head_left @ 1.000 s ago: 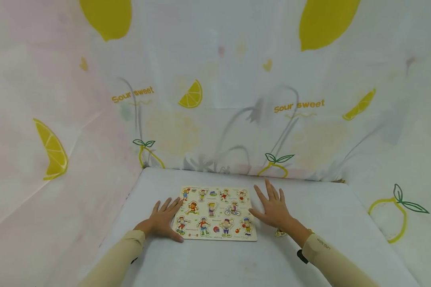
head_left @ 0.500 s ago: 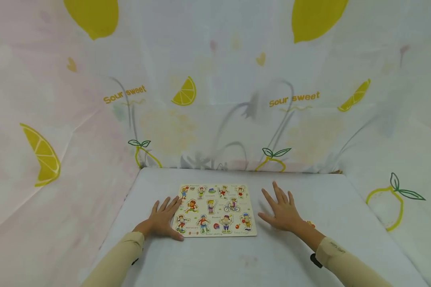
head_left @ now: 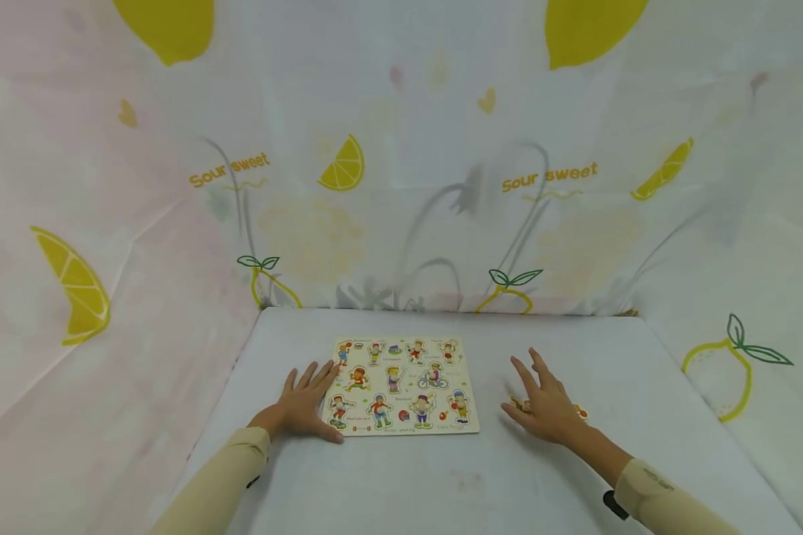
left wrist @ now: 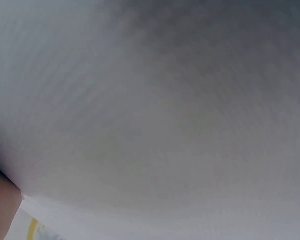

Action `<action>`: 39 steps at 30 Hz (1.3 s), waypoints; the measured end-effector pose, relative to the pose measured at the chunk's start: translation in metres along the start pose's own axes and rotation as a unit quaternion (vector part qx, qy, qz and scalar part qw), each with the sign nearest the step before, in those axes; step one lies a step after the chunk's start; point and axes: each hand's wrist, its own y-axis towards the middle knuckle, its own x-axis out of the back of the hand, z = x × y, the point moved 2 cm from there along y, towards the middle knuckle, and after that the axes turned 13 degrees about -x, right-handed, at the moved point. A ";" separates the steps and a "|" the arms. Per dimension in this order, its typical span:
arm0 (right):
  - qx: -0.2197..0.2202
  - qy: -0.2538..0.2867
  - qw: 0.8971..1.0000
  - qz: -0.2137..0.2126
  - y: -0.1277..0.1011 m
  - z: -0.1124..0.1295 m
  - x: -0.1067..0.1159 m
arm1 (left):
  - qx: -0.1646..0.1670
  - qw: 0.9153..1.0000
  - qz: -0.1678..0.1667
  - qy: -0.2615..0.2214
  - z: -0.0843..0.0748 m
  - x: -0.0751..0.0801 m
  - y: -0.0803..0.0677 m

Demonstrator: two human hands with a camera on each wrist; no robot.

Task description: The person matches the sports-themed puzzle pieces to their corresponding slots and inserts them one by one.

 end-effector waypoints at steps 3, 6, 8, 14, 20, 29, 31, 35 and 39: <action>-0.010 0.009 1.000 0.011 -0.004 -0.002 0.002 | -0.003 1.000 -0.003 0.007 0.000 0.002 0.000; -0.019 0.034 0.999 0.021 -0.008 -0.005 0.002 | 0.000 1.000 -0.002 0.010 0.001 0.001 0.001; -0.019 0.075 0.997 0.030 -0.012 -0.008 0.001 | 0.001 1.000 0.005 0.010 0.002 0.000 0.002; -0.032 0.212 0.976 0.047 -0.014 -0.015 -0.001 | 0.008 1.000 0.014 0.001 -0.001 0.000 0.001; -0.069 0.275 0.957 0.065 -0.018 -0.022 0.000 | 0.009 0.999 0.030 0.004 -0.008 0.008 0.000; -0.072 0.228 0.970 0.039 -0.018 -0.028 -0.008 | 0.012 1.000 0.022 0.005 -0.002 0.004 0.002; -0.074 0.229 0.969 0.047 -0.015 -0.027 -0.009 | 0.013 1.000 0.020 0.005 -0.001 0.005 0.001; -0.092 0.226 0.967 0.075 -0.009 -0.027 -0.007 | 0.010 1.000 0.018 0.011 -0.001 0.008 0.001; -0.109 0.202 0.970 0.082 -0.007 -0.026 -0.006 | 0.004 0.999 0.023 0.030 -0.003 0.010 0.004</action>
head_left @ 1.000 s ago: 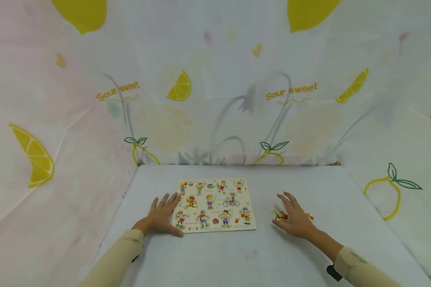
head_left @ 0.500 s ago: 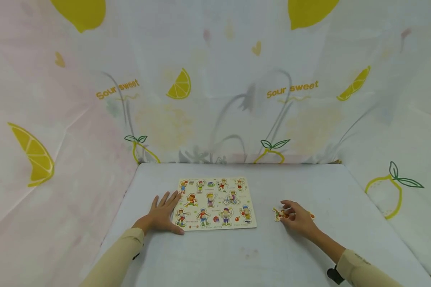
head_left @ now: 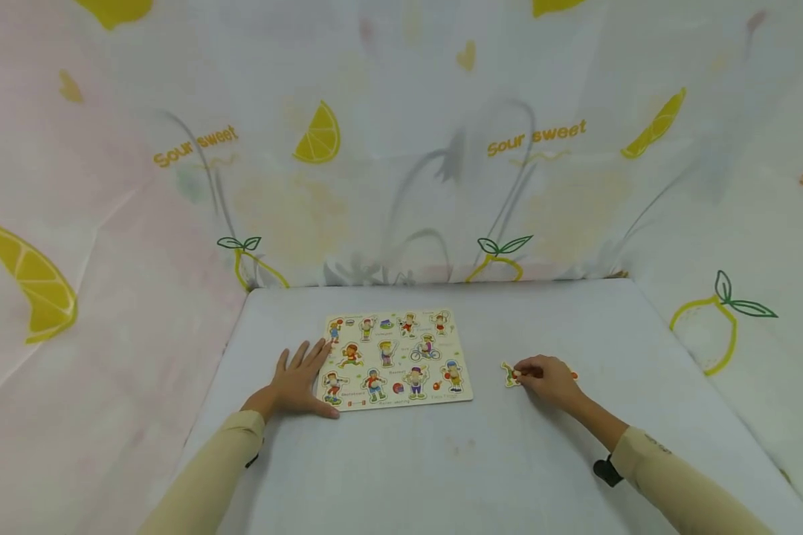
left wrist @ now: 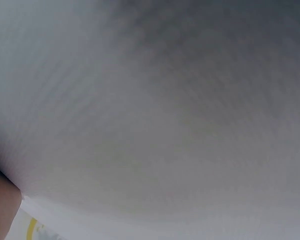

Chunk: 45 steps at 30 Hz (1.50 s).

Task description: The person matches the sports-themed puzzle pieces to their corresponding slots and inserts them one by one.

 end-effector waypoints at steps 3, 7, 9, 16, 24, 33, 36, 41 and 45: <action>-0.005 -0.023 1.000 -0.015 0.003 0.005 0.001 | -0.002 1.000 -0.007 -0.007 0.001 0.003 0.002; -0.035 -0.042 0.998 -0.038 0.002 0.009 -0.002 | -0.001 1.000 0.001 -0.017 0.005 -0.001 0.005; -0.050 -0.042 0.997 -0.044 0.000 0.011 -0.005 | -0.005 1.000 0.002 -0.015 0.007 -0.004 0.005; -0.056 -0.051 0.995 -0.062 -0.005 0.014 -0.012 | -0.007 1.000 -0.003 -0.012 0.008 -0.005 0.006; -0.080 -0.042 0.992 -0.084 -0.008 0.014 -0.019 | -0.013 0.999 -0.004 -0.031 0.000 -0.001 0.003; -0.084 -0.018 0.991 -0.106 -0.006 0.021 -0.022 | 0.000 1.000 0.006 -0.021 0.001 0.000 0.002; -0.066 -0.015 0.991 -0.119 -0.004 0.026 -0.021 | 0.003 1.000 0.010 -0.016 0.000 0.003 0.002; 0.010 0.001 0.990 -0.137 0.006 0.040 -0.017 | 0.008 1.000 0.012 -0.015 0.000 0.004 0.001; 0.036 0.020 0.991 -0.124 0.015 0.051 -0.013 | 0.005 1.000 0.004 -0.018 0.000 0.001 0.001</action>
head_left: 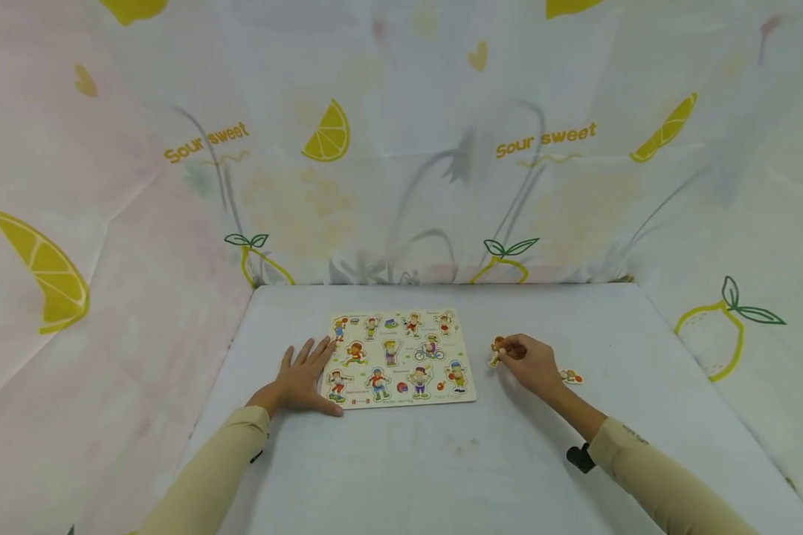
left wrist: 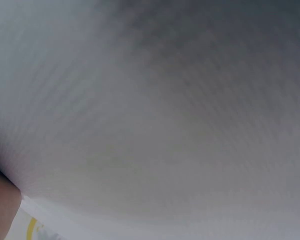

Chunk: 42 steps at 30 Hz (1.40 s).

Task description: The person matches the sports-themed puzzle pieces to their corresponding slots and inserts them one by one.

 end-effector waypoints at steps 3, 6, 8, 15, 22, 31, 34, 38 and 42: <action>-0.005 0.017 1.000 0.021 0.004 0.004 -0.001 | -0.005 1.000 -0.006 -0.013 0.000 -0.002 0.000; -0.002 0.027 0.999 0.039 0.005 0.006 -0.003 | -0.004 1.000 -0.005 -0.014 -0.001 -0.002 -0.001; 0.001 0.028 0.999 0.045 0.005 0.006 -0.006 | -0.002 1.000 -0.003 -0.008 -0.001 -0.001 -0.001; 0.018 0.050 0.998 0.046 0.007 0.011 -0.016 | -0.002 1.000 0.002 -0.012 -0.001 -0.003 -0.001; -0.006 0.092 0.990 0.106 0.013 0.027 -0.024 | -0.009 1.000 -0.007 -0.025 -0.002 -0.007 -0.004; -0.002 0.099 0.983 0.158 0.022 0.051 -0.039 | 0.003 1.000 0.004 -0.010 -0.002 -0.002 -0.003; 0.010 0.094 0.981 0.170 0.026 0.058 -0.047 | 0.010 1.000 0.009 0.003 -0.001 0.001 -0.003; 0.020 0.084 0.980 0.178 0.032 0.068 -0.060 | 0.014 1.000 0.009 -0.001 -0.002 0.003 -0.002; 0.016 0.087 0.977 0.191 0.034 0.080 -0.075 | 0.014 1.000 0.005 -0.009 0.003 -0.005 -0.002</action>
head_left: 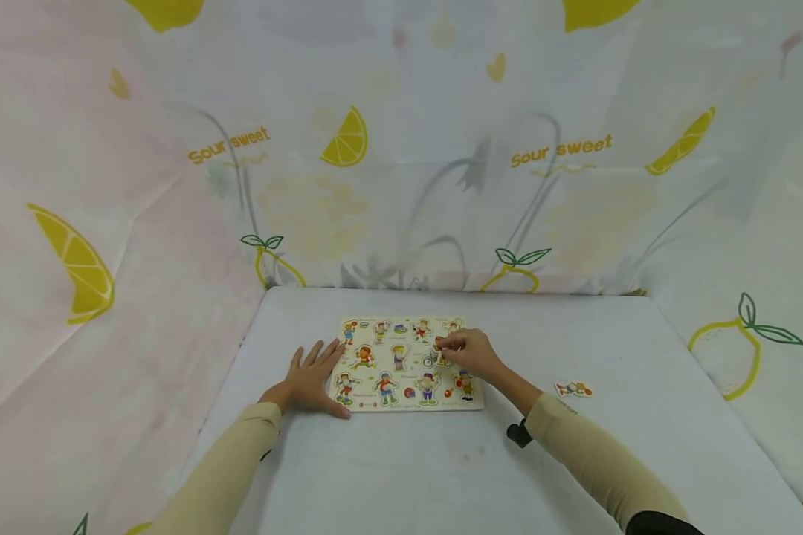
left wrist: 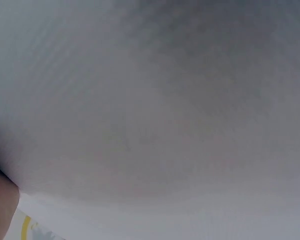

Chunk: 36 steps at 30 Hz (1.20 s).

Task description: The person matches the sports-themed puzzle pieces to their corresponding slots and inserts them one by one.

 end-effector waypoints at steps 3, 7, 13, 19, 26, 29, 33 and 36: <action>-0.006 0.005 1.000 0.014 0.006 0.008 -0.011 | 0.002 1.000 -0.001 0.009 0.005 -0.005 0.001; -0.019 0.003 0.999 0.027 0.011 0.016 -0.024 | 0.000 1.000 0.000 0.008 0.002 -0.006 0.004; -0.030 -0.002 0.999 0.033 0.016 0.029 -0.047 | -0.004 1.000 0.001 -0.003 -0.004 -0.003 0.005; -0.026 -0.002 0.998 0.050 0.028 0.058 -0.073 | 0.000 1.000 -0.010 0.005 0.001 -0.003 0.000; -0.048 -0.045 0.996 0.057 0.036 0.083 -0.097 | 0.001 1.000 0.011 -0.016 -0.003 0.003 -0.006; -0.053 -0.055 0.995 0.057 0.039 0.086 -0.108 | 0.009 1.000 0.018 -0.004 -0.003 0.008 -0.006; -0.074 -0.070 0.992 0.070 0.043 0.085 -0.120 | 0.009 1.000 0.020 0.007 0.000 0.007 -0.003; -0.084 -0.091 0.989 0.079 0.045 0.082 -0.127 | 0.006 1.000 0.026 0.012 0.003 0.001 0.001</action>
